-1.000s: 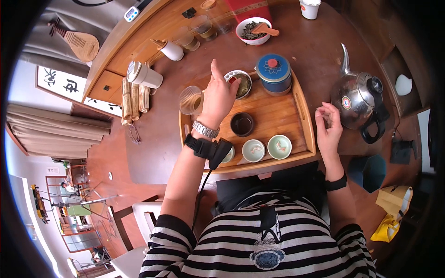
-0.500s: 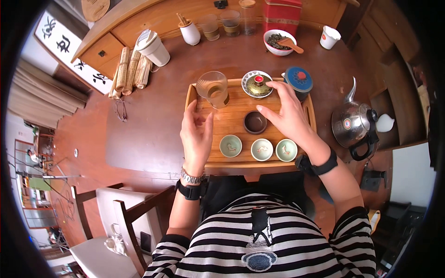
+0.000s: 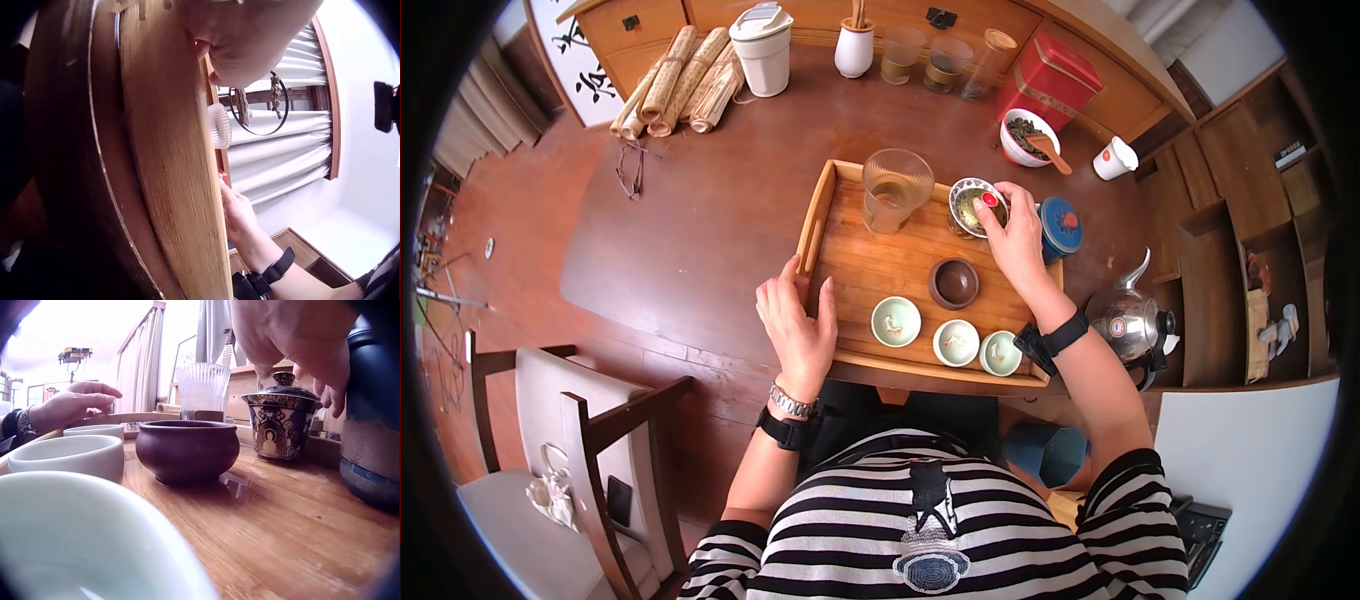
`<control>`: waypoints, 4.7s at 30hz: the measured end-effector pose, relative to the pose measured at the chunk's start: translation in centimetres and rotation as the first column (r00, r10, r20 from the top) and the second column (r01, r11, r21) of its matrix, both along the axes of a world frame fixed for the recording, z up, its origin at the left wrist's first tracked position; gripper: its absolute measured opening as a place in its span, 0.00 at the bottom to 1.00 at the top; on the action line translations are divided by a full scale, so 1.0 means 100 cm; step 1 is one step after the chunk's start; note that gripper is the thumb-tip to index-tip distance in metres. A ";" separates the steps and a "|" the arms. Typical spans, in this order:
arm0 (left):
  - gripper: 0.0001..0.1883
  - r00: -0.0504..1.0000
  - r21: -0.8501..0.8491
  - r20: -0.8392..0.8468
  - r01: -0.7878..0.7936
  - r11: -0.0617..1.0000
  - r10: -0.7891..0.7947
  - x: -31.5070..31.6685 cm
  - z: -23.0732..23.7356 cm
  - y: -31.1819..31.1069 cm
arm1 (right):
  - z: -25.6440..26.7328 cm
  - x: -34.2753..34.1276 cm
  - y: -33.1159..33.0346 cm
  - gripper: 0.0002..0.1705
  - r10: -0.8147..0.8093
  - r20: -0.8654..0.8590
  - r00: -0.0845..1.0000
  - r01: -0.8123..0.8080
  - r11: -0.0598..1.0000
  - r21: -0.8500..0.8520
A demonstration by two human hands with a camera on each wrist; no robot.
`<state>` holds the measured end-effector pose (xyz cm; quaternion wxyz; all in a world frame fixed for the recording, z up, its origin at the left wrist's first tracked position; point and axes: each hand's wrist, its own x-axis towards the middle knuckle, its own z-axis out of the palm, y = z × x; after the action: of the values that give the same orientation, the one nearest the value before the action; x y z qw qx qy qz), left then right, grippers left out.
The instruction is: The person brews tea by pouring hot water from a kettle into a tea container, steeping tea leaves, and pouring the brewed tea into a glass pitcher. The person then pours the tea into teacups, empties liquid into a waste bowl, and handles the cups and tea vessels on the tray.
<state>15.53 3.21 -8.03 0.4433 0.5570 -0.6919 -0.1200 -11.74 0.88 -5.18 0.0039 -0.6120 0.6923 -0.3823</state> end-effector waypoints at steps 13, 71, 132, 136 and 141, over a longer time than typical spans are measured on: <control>0.32 0.961 0.007 0.267 -0.082 0.997 0.077 -0.007 0.002 0.001 | 0.002 0.000 -0.006 0.16 -0.064 -0.075 0.995 0.067 0.997 0.040; 0.31 0.967 0.091 0.252 -0.068 0.993 0.043 -0.007 0.005 -0.001 | 0.006 0.000 -0.003 0.33 0.124 -0.081 0.989 -0.110 0.981 0.162; 0.36 0.257 0.134 -0.947 0.861 0.491 -0.192 -0.052 0.005 -0.104 | 0.124 0.052 -0.054 0.32 0.517 -0.483 0.706 -0.243 0.818 0.521; 0.33 0.145 0.087 -0.985 0.891 0.446 -0.097 -0.049 0.015 -0.100 | 0.127 0.056 -0.056 0.31 0.521 -0.501 0.691 -0.228 0.815 0.533; 0.33 0.130 0.071 -0.987 0.889 0.452 -0.100 -0.051 0.008 -0.103 | 0.127 0.056 -0.058 0.31 0.535 -0.521 0.665 -0.225 0.809 0.543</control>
<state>10.46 -7.12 -7.27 0.4186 0.2024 -0.3805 -0.7994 -6.13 -4.88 7.52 -0.0196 -0.8226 0.5675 0.0297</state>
